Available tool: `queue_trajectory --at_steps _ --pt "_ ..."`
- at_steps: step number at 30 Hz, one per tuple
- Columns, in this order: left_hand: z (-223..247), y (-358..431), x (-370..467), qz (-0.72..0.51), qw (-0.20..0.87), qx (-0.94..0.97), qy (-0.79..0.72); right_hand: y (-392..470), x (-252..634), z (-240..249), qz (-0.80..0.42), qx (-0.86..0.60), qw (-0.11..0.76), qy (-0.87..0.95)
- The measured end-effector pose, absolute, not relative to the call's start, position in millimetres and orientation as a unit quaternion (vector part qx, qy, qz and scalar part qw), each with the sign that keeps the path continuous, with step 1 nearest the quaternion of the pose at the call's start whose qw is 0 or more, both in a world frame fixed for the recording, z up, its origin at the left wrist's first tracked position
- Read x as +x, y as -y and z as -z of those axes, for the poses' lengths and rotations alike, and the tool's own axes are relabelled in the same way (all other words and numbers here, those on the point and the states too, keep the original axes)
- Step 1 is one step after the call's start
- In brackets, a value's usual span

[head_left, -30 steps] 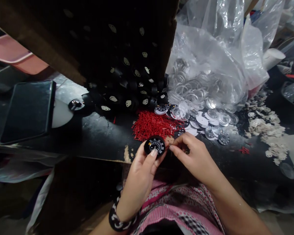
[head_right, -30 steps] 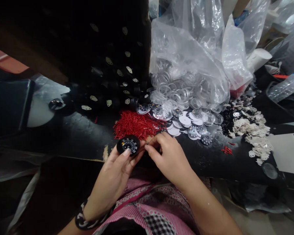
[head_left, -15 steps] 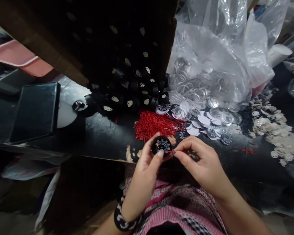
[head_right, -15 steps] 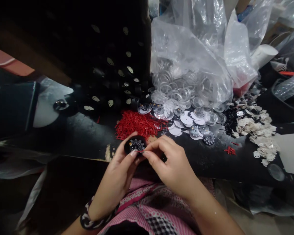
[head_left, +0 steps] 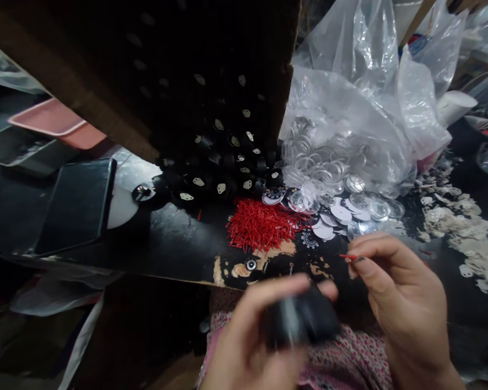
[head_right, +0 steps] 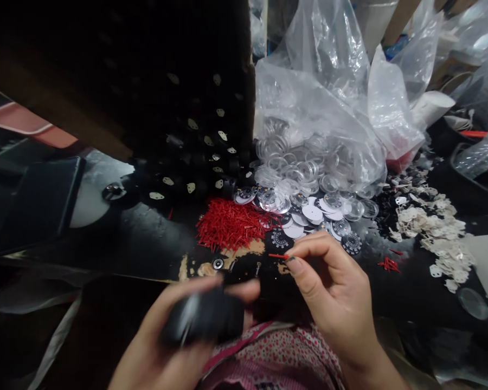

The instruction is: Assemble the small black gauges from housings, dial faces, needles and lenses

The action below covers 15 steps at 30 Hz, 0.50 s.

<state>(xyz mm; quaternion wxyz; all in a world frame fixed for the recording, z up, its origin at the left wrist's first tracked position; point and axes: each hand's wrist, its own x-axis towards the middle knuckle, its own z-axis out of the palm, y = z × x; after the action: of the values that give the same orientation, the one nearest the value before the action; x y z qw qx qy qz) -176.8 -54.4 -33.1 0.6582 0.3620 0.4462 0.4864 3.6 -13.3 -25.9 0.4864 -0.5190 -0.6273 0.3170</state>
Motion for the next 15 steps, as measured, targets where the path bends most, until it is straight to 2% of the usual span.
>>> queue_trajectory --at_steps 4,8,11,15 --pt "67.9 28.9 -164.5 -0.51 0.71 0.207 -0.44 13.2 -7.2 30.7 -0.322 -0.506 0.395 0.696" --pt "85.2 26.4 -156.9 -0.515 0.708 0.211 -0.435 10.9 -18.5 38.6 -0.29 -0.513 0.306 0.748" --pt "88.0 30.2 -158.7 -0.514 0.676 0.27 -0.454 9.8 -20.3 40.6 -0.278 -0.526 0.274 0.755" --pt "82.5 30.6 -160.9 -0.504 0.652 0.312 -0.472 9.2 -18.8 40.3 -0.289 -0.528 0.285 0.746"
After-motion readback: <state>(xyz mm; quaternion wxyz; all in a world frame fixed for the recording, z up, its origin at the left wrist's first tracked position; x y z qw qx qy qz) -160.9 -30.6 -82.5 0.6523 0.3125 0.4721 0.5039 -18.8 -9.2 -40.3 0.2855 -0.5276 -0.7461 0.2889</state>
